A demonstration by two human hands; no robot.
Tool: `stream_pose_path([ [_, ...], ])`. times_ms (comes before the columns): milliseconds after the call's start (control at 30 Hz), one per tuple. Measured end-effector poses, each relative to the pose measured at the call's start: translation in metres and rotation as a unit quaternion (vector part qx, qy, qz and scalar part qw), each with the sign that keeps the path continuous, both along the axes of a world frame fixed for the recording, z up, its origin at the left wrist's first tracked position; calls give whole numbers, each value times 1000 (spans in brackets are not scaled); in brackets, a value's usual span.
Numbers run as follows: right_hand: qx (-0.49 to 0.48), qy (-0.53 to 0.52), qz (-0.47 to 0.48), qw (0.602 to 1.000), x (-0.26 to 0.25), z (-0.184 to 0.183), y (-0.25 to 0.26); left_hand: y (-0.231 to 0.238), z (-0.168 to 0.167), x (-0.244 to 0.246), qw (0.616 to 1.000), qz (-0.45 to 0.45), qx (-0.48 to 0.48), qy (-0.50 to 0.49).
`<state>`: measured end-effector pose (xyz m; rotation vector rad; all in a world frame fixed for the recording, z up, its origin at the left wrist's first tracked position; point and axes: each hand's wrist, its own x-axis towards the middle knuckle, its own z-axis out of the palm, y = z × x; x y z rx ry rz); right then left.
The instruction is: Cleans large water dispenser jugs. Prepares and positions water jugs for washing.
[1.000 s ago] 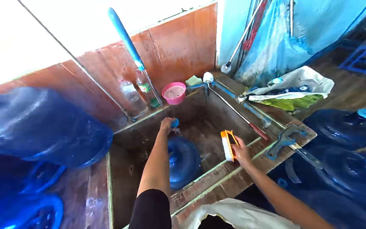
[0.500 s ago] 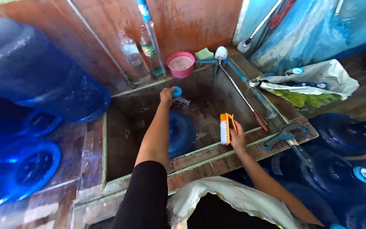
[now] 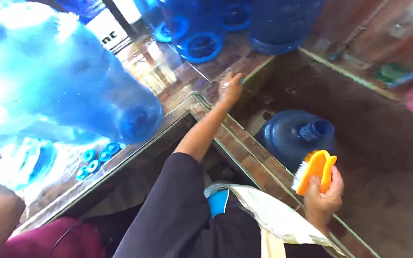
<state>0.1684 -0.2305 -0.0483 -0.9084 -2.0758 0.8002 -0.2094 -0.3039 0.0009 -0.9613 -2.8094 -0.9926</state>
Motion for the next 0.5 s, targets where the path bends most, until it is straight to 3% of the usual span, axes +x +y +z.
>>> stream_pose_path([
  [133,-8,8,43,999,-16,2,-7,-122,-18,-49,985,168,-40,-24],
  [233,0,15,81,997,-27,11,-12,-167,-16,-54,971,228,-35,-59],
  [367,10,14,133,991,-38,20,-21,-194,-20,-12,982,176,10,-68],
  [500,19,26,170,985,-48,20,-25,-250,-55,62,976,199,71,46],
])
